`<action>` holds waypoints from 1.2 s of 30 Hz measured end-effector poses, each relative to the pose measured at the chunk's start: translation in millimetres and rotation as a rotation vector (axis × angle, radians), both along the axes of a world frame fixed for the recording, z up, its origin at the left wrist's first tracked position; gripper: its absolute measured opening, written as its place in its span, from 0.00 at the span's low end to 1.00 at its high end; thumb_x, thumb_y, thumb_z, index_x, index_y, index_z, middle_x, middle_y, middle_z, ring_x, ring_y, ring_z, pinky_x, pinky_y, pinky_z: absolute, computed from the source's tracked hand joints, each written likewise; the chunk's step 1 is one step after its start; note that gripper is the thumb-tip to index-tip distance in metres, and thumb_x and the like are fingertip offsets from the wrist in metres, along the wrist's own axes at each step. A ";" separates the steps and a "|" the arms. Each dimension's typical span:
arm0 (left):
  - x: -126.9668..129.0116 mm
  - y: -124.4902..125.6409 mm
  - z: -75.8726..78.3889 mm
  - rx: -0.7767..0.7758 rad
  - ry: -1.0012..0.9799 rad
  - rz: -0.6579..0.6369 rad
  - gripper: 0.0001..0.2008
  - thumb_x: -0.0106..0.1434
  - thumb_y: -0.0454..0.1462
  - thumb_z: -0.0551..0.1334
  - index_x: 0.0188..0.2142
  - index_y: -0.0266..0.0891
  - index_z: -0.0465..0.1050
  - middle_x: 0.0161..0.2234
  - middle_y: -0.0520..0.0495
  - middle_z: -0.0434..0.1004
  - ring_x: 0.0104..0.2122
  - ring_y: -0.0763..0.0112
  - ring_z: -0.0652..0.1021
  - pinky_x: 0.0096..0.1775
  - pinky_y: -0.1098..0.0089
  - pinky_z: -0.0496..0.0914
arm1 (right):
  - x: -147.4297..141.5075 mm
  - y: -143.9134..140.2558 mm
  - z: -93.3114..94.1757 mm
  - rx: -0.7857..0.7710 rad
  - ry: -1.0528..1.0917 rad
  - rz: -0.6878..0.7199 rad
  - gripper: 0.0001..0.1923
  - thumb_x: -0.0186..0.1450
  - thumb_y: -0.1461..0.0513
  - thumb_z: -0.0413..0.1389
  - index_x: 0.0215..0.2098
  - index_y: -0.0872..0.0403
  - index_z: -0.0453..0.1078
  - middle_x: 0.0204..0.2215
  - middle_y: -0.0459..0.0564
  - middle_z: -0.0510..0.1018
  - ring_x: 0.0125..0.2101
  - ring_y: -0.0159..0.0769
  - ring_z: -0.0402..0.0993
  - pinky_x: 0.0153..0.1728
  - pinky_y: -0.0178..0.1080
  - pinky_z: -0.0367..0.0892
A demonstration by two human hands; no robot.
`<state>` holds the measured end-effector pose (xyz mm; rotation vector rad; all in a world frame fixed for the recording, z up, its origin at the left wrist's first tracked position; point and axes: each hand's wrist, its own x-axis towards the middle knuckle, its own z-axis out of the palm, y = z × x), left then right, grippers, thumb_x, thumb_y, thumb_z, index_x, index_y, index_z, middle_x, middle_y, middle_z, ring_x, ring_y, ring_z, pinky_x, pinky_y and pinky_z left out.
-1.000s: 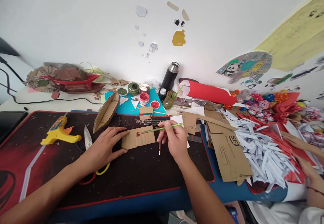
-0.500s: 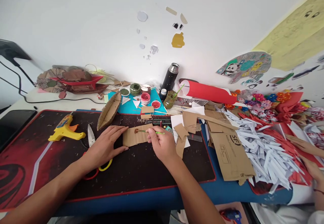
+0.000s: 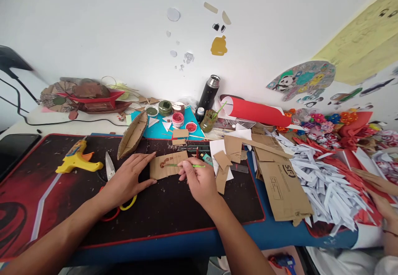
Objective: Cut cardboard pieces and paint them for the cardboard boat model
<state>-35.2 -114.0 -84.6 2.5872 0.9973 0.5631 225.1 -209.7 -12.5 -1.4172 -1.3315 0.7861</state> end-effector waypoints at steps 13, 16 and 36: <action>-1.3 -0.5 -0.3 -0.006 0.001 -0.005 0.41 0.71 0.48 0.67 0.77 0.39 0.58 0.63 0.34 0.78 0.61 0.42 0.77 0.65 0.42 0.71 | 32.0 -8.1 -2.7 -0.016 -0.012 -0.144 0.25 0.80 0.44 0.55 0.39 0.52 0.81 0.27 0.50 0.83 0.24 0.37 0.84 0.21 0.34 0.73; -1.3 -0.4 -0.3 -0.012 -0.002 -0.002 0.41 0.71 0.48 0.67 0.77 0.40 0.57 0.63 0.34 0.78 0.61 0.42 0.78 0.65 0.41 0.71 | 28.0 -5.2 -3.8 -0.004 0.018 -0.133 0.24 0.80 0.44 0.55 0.40 0.52 0.82 0.28 0.50 0.84 0.25 0.38 0.84 0.21 0.34 0.73; -1.4 -1.6 0.2 -0.020 -0.015 -0.004 0.41 0.72 0.49 0.66 0.78 0.41 0.56 0.64 0.34 0.78 0.61 0.43 0.77 0.65 0.42 0.71 | 26.0 1.3 1.2 -0.034 -0.017 -0.084 0.27 0.80 0.42 0.53 0.37 0.51 0.81 0.25 0.49 0.83 0.24 0.38 0.83 0.21 0.34 0.73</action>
